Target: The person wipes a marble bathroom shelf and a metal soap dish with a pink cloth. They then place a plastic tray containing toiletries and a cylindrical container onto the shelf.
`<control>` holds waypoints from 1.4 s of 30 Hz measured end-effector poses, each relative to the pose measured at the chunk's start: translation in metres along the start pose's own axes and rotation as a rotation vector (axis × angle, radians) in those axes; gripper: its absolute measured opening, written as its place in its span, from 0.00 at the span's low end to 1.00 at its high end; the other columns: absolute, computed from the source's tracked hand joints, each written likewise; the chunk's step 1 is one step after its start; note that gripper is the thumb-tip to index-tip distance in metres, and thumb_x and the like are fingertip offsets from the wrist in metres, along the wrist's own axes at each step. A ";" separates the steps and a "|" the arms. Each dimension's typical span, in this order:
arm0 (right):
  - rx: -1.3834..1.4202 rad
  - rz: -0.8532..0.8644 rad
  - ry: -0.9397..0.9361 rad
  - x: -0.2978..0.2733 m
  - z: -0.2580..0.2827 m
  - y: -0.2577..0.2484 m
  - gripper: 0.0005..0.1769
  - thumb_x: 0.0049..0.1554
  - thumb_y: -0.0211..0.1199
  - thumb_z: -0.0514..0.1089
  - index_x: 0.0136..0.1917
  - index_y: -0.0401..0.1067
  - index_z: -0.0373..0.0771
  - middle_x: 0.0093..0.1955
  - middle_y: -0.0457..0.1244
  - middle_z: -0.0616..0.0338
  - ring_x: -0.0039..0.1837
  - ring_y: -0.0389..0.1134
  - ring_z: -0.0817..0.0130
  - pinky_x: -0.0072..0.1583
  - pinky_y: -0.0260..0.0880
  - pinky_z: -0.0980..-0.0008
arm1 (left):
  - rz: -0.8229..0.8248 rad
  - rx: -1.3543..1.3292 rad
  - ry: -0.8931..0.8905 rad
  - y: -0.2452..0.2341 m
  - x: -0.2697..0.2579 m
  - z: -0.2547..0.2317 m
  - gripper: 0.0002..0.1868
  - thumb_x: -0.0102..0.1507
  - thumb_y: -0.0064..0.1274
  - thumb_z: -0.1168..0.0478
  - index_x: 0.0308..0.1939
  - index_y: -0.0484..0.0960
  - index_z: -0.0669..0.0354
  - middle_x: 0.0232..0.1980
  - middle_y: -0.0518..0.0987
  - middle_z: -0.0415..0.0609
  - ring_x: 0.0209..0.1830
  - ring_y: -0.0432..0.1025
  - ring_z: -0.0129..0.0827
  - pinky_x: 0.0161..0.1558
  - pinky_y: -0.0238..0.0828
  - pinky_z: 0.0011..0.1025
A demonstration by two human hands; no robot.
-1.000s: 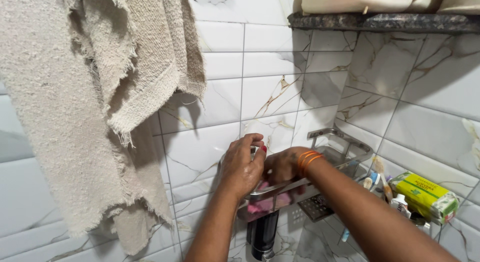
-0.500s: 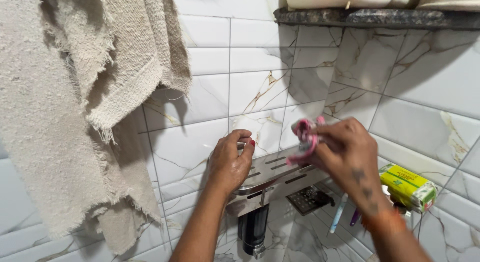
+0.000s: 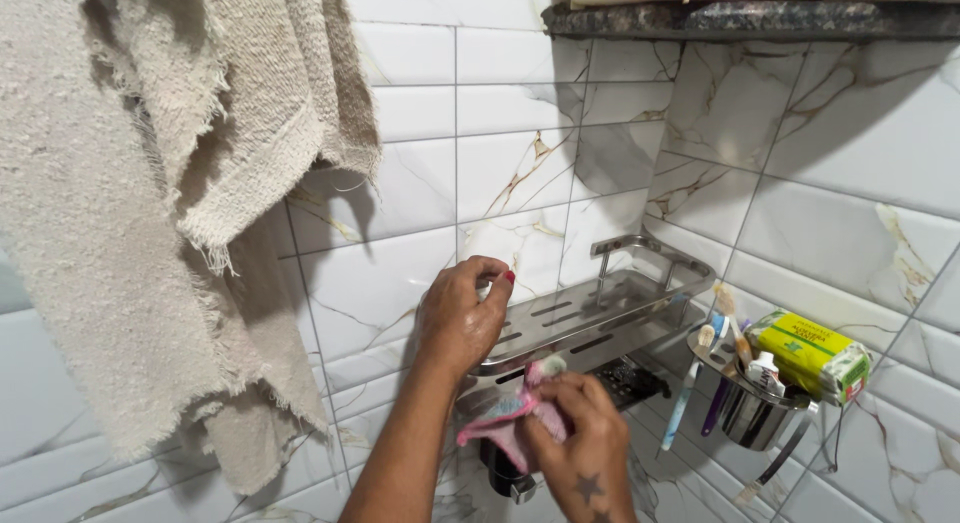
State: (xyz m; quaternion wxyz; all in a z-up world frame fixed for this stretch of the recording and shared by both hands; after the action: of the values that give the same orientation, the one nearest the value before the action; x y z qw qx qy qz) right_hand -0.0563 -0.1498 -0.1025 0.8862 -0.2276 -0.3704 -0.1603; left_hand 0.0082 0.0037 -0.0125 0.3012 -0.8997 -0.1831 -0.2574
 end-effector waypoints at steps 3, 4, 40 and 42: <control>-0.032 0.049 0.111 0.015 0.003 -0.008 0.13 0.44 0.71 0.38 0.45 0.81 0.35 0.45 0.73 0.53 0.44 0.77 0.63 0.47 0.76 0.67 | 0.034 -0.016 -0.076 0.000 0.000 0.000 0.17 0.62 0.52 0.47 0.47 0.86 0.51 0.51 0.84 0.50 0.55 0.77 0.43 0.58 0.70 0.40; -0.040 0.053 0.107 0.016 0.005 -0.008 0.13 0.44 0.72 0.38 0.45 0.81 0.35 0.44 0.73 0.53 0.42 0.77 0.63 0.46 0.76 0.68 | 0.037 -0.015 -0.073 -0.001 0.000 -0.001 0.18 0.62 0.52 0.47 0.47 0.86 0.51 0.51 0.85 0.50 0.55 0.77 0.43 0.58 0.69 0.40; -0.120 0.040 0.058 0.011 0.012 0.008 0.13 0.46 0.70 0.41 0.45 0.79 0.34 0.43 0.67 0.53 0.42 0.71 0.56 0.45 0.71 0.61 | 0.076 0.035 -0.051 -0.002 -0.002 0.002 0.13 0.59 0.53 0.54 0.45 0.87 0.46 0.46 0.85 0.51 0.50 0.78 0.46 0.56 0.71 0.41; -0.150 0.030 -0.070 0.018 0.012 0.011 0.12 0.45 0.73 0.42 0.43 0.80 0.35 0.44 0.67 0.52 0.44 0.70 0.52 0.45 0.69 0.59 | 0.037 0.000 0.015 -0.001 -0.004 0.003 0.13 0.59 0.53 0.55 0.44 0.87 0.47 0.47 0.86 0.50 0.51 0.78 0.46 0.56 0.71 0.41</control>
State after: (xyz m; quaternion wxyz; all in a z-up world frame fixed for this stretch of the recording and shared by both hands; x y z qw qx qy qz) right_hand -0.0461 -0.1366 -0.0849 0.8554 -0.3044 -0.3846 -0.1664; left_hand 0.0058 0.0056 -0.0160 0.3075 -0.9009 -0.1643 -0.2586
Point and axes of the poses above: each hand's wrist, its own x-axis towards the middle knuckle, its own y-axis out of the palm, z = x × y, the point moved 1 cm from there along x, towards the middle knuckle
